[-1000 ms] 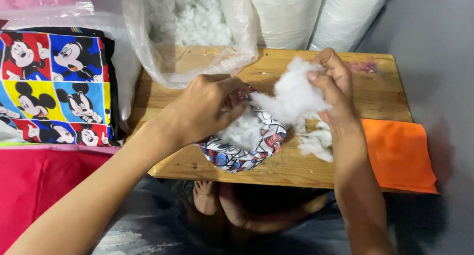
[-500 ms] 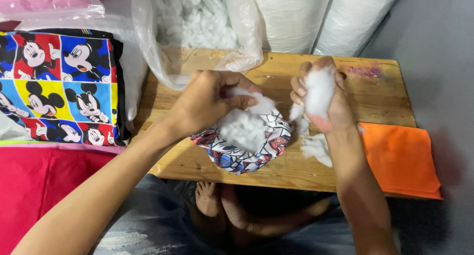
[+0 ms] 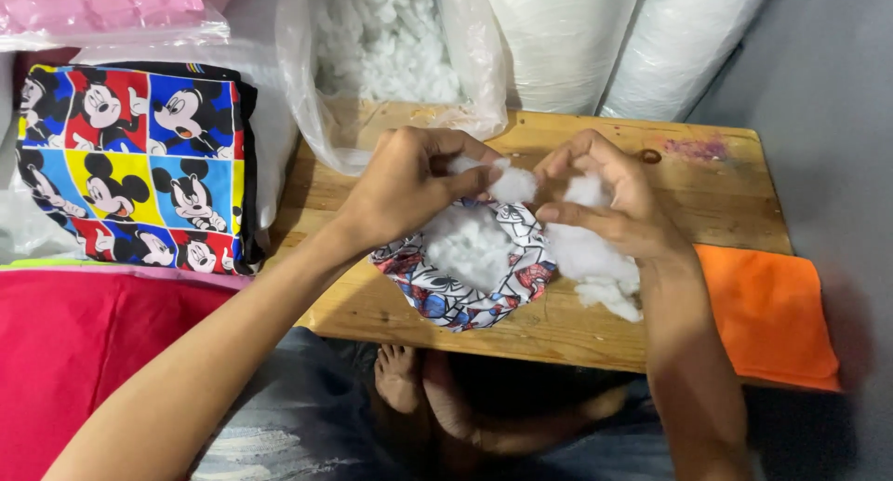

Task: A person is manually stuffing a circular fabric item with white fiberfill on a wooden workbench.

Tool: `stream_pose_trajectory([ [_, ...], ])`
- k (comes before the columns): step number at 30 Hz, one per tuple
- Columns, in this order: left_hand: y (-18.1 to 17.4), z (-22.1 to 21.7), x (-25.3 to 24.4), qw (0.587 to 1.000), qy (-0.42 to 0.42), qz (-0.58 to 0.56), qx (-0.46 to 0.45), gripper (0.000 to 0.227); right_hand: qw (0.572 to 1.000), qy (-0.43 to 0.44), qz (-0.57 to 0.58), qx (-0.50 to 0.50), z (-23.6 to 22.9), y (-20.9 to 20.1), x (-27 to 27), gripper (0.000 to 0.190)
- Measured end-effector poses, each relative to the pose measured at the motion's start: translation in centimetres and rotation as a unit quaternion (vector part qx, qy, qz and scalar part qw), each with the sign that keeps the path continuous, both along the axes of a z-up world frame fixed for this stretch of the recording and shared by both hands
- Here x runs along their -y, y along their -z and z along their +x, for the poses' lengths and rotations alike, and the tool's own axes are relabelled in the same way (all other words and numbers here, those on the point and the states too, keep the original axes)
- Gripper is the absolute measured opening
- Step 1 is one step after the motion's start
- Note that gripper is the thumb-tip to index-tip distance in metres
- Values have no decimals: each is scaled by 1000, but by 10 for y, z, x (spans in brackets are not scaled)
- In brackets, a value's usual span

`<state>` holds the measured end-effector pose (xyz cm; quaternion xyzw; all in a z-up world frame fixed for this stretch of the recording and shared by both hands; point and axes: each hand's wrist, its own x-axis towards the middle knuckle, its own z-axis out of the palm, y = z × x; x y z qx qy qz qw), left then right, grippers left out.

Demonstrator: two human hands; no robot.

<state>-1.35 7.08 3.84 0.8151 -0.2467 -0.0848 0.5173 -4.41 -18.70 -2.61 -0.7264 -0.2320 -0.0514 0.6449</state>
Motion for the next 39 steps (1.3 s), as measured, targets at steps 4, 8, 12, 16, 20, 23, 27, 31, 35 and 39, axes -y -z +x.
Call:
stream_pose_trajectory([
  [4, -6, 0, 4, 1000, -2, -4, 5, 17, 997, -26, -78, -9, 2, -28, -17, 59],
  [8, -9, -2, 2, 999, -21, -14, -20, 20, 994, -3, -107, -6, 9, -28, -32, 28],
  [12, -12, -6, -5, 999, -17, -26, -15, 29, 997, -7, -75, 18, 20, -10, -33, 18],
  [16, -6, -6, -4, 999, -14, -51, 3, 16, 998, -7, -61, 17, 17, -8, -35, 15],
  [20, -10, -3, -6, 997, -44, -65, 21, 17, 994, -61, -85, 21, 13, -2, -16, 15],
  [23, -5, 3, -7, 994, -59, -96, 11, 21, 974, -167, -150, 1, 9, -11, 4, 11],
  [27, -14, 2, -19, 993, -37, 5, 114, 18, 941, -304, -134, -57, 18, -18, 34, 15],
  [31, 32, 17, -30, 958, 109, 81, 252, 13, 974, -206, -65, -63, 17, -8, 46, 12],
  [35, 54, 14, -27, 918, 114, 304, 228, 13, 992, -81, -68, -63, 24, 6, 51, 18],
  [39, 53, 4, -18, 866, 129, 458, 154, 27, 990, -101, -87, -37, 23, -4, 44, 17],
])
